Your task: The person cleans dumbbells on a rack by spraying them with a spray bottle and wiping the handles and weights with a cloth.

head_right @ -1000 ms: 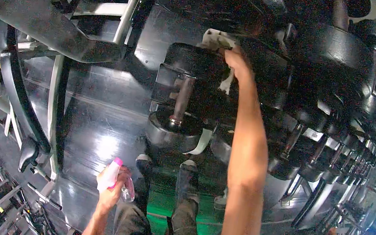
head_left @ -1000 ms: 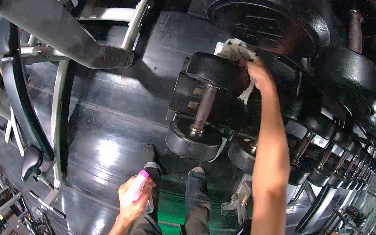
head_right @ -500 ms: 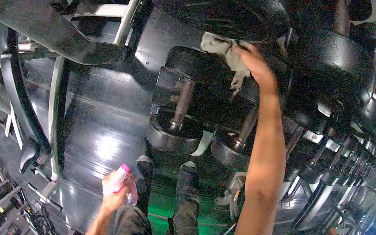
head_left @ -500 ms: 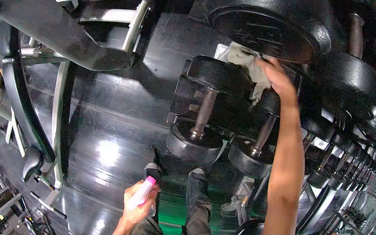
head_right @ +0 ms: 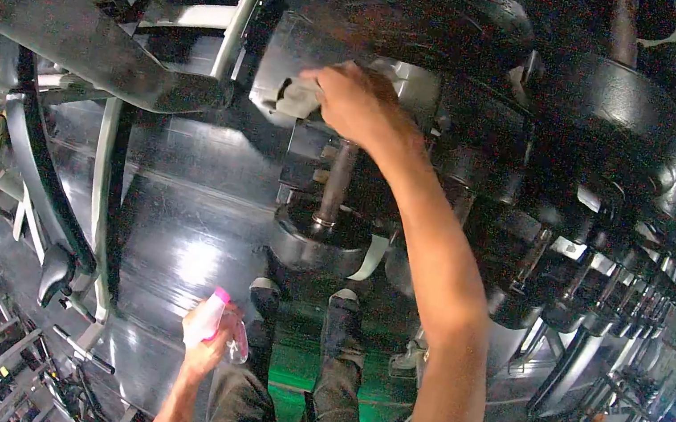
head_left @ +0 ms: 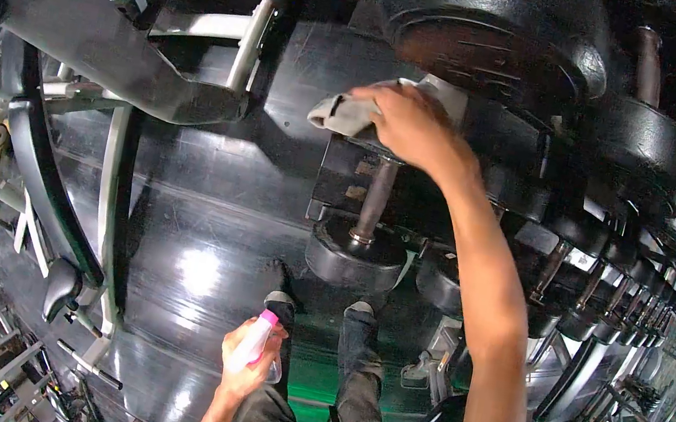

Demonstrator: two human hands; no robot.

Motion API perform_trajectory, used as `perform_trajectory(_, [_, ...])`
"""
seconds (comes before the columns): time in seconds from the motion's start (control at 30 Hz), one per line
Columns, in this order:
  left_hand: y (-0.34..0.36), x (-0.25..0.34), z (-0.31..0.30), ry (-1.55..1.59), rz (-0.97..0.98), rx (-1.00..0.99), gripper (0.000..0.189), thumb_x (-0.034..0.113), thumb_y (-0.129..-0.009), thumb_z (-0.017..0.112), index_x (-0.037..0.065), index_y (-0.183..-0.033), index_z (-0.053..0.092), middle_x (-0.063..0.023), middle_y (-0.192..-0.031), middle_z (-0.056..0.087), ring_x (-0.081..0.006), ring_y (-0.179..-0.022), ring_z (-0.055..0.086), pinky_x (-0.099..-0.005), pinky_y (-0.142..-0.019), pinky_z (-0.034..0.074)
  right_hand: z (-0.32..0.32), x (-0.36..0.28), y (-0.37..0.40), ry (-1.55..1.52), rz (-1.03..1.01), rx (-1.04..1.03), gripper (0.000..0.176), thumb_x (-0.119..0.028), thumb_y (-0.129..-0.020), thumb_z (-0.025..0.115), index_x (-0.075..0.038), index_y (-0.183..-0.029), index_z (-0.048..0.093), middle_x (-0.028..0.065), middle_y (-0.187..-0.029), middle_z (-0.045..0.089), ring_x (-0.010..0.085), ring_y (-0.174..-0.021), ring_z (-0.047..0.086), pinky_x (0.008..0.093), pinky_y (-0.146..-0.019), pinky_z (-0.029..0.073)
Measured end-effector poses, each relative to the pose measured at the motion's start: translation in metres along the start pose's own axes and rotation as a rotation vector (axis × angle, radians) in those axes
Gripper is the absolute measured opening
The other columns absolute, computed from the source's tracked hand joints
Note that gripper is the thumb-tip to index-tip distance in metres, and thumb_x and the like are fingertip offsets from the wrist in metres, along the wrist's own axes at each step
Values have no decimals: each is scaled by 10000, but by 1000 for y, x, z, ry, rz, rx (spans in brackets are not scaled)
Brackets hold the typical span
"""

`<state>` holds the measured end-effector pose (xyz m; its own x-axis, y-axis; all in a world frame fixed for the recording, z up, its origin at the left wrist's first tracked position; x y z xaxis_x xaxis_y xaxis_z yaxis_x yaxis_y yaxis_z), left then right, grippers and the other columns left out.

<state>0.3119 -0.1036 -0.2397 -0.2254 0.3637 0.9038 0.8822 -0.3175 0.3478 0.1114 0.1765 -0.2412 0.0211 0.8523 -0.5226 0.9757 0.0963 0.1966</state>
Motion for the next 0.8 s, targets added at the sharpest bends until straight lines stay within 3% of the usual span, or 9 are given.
perform_trajectory(0.1, [3, 0, 0, -4, -9, -29, 91, -19, -817, 585, -20, -908, 596, -84, -799, 628, -102, -580, 561, -241, -518, 450, -14, -9, 57, -25, -154, 337, 313, -33, -788, 569, -76, -1096, 605, 153, -1036, 626, 334, -994, 577, 399, -854, 469])
perform_trajectory(0.23, [10, -20, -4, 45, -70, -35, 82, -16, -808, 591, -17, -890, 600, -77, -796, 627, -100, -582, 561, -236, -518, 448, 8, 26, 128, -114, 79, 773, 232, -2, -799, 532, -1, -1024, 584, 209, -974, 622, 389, -875, 609, 388, -727, 494])
perform_trajectory(0.27, [12, -22, -6, 55, -75, -30, 81, -16, -803, 593, -17, -884, 601, -75, -791, 626, -99, -582, 560, -236, -518, 448, 32, 43, 147, -281, 329, 802, 237, -8, -816, 526, 7, -1046, 582, 223, -908, 634, 395, -842, 621, 379, -706, 498])
perform_trajectory(0.4, [14, -18, -11, 18, -75, -43, 82, -16, -796, 596, -18, -879, 601, -75, -781, 628, -97, -584, 560, -235, -521, 450, 54, 23, 167, -350, 393, 968, 214, -52, -857, 514, 51, -1039, 556, 251, -848, 622, 417, -800, 619, 399, -655, 482])
perform_trajectory(0.47, [19, -26, -10, 80, -142, -30, 88, -17, -794, 598, -20, -882, 600, -81, -780, 633, -97, -591, 565, -235, -525, 455, 60, 28, 165, -453, 503, 934, 246, -70, -879, 504, 43, -1093, 548, 244, -892, 628, 399, -826, 629, 391, -666, 481])
perform_trajectory(0.57, [24, -28, -8, 37, -124, 9, 84, -17, -793, 600, -22, -877, 596, -89, -785, 637, -97, -588, 572, -238, -524, 462, 68, 34, 169, -594, 577, 1007, 250, -114, -916, 498, 70, -1079, 547, 170, -947, 637, 227, -866, 612, 328, -767, 452])
perform_trajectory(0.6, [24, -31, -6, 66, -86, 17, 90, -25, -796, 594, -25, -886, 590, -92, -788, 637, -99, -583, 575, -239, -521, 464, 65, 30, 167, -445, 505, 1010, 265, -84, -904, 486, 21, -1142, 536, 220, -941, 637, 347, -859, 641, 384, -700, 479])
perform_trajectory(0.7, [27, -29, -1, 148, -96, 2, 106, -40, -801, 581, -31, -906, 578, -98, -796, 636, -104, -573, 578, -240, -516, 467, 69, 32, 177, -509, 530, 965, 264, -85, -910, 476, 23, -1144, 532, 217, -930, 640, 328, -868, 647, 376, -700, 487])
perform_trajectory(0.8, [31, -29, 4, 190, -160, -46, 124, -55, -805, 565, -36, -927, 568, -102, -805, 634, -108, -567, 578, -239, -513, 467, 90, 43, 180, -716, 838, 458, 312, -144, -929, 468, 51, -1166, 526, 152, -1027, 641, 200, -912, 610, 310, -783, 449])
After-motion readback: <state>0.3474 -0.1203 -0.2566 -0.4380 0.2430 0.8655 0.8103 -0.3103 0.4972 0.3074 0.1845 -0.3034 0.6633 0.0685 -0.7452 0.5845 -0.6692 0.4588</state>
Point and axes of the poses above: each hand's wrist, its own y-axis away from the middle knuckle, its own z-axis out of the palm, x = y × z, the point moved 8 cm from there along -y, towards the middle knuckle
